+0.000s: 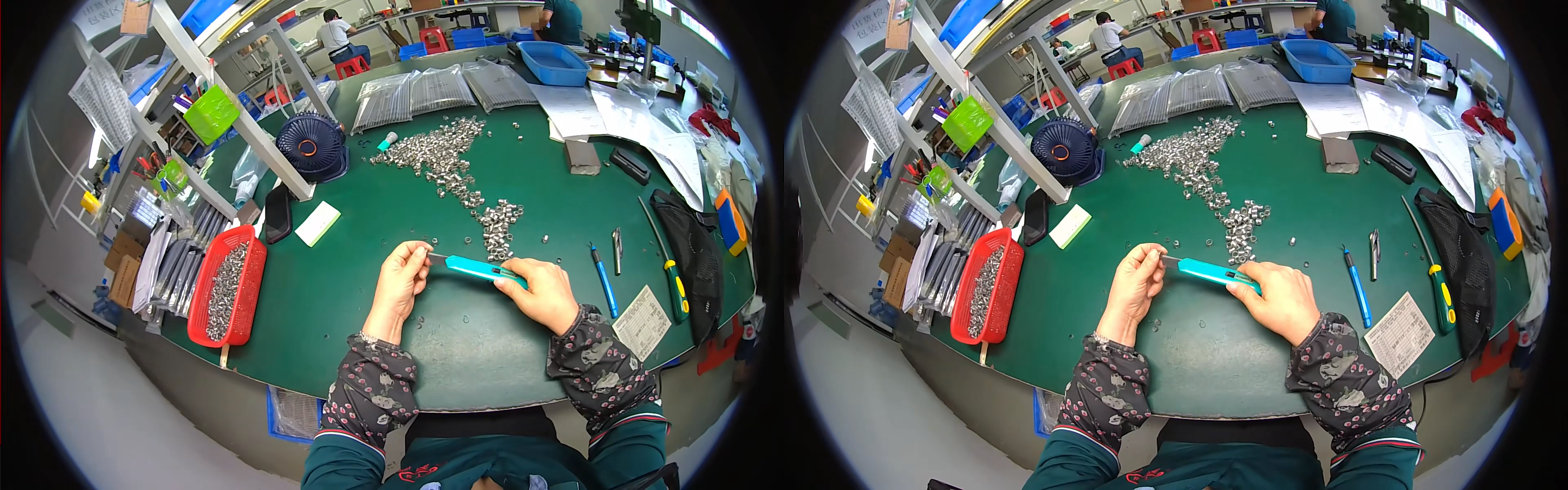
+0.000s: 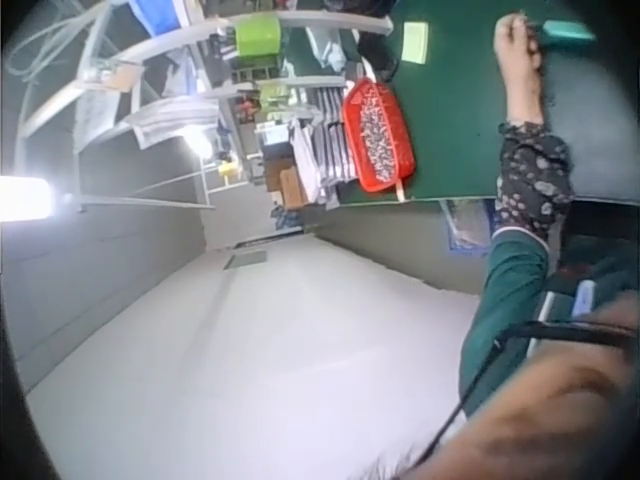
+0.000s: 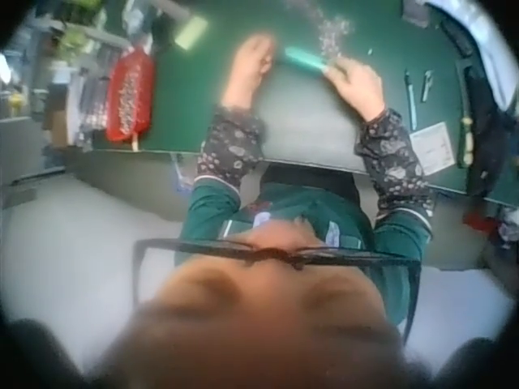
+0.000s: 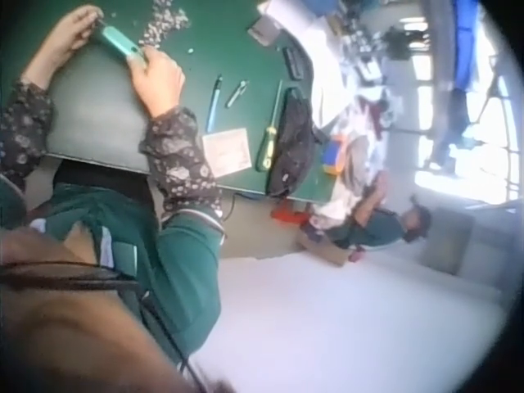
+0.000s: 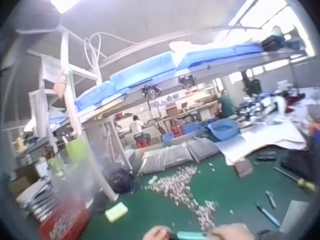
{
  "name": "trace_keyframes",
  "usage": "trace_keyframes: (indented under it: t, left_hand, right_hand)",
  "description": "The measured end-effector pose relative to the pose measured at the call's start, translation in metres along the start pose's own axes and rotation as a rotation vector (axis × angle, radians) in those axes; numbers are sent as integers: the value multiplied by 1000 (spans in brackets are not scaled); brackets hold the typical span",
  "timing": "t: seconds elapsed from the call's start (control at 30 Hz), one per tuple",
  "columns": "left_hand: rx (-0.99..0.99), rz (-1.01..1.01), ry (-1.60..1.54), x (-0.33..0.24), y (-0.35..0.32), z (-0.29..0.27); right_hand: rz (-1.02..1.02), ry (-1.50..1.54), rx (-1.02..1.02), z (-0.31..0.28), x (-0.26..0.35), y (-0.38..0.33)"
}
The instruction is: Assembling or inspecting small metal hardware components using a precision handheld tool at a workbench.
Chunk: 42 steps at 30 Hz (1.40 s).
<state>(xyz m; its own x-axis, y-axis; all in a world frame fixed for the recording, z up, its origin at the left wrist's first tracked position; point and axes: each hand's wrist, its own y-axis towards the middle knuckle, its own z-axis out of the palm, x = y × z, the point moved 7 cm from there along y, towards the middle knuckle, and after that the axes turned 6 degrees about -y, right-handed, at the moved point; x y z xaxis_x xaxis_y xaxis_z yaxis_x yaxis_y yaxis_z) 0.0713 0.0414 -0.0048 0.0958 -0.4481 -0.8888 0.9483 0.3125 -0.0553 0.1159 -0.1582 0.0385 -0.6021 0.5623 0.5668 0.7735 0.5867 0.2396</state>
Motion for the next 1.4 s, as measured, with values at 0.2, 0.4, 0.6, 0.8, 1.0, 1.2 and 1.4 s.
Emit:
trace_keyframes:
  t: [0.2,0.4,0.6,0.8,1.0,1.2,1.4]
  left_hand:
    - [-12,-2,38,1,0,-1]
    - [-4,4,51,1,1,-1]
    - [-8,-1,54,3,1,-3]
    - [-12,-24,46,3,1,-3]
    - [-1,-28,41,4,1,-3]
    - [-20,-47,29,4,1,-3]
    - [-12,-104,0,8,-1,-3]
  right_hand:
    - [-53,-74,-94,-6,6,-2]
    - [-116,-140,-173,-10,11,-4]
    - [-168,-183,-225,-13,16,-5]
    - [-193,-200,-248,-15,19,-6]
    - [-195,-219,-247,-16,20,-6]
    - [-211,-236,-264,-17,21,-7]
    - [-272,-209,-308,-22,26,-7]
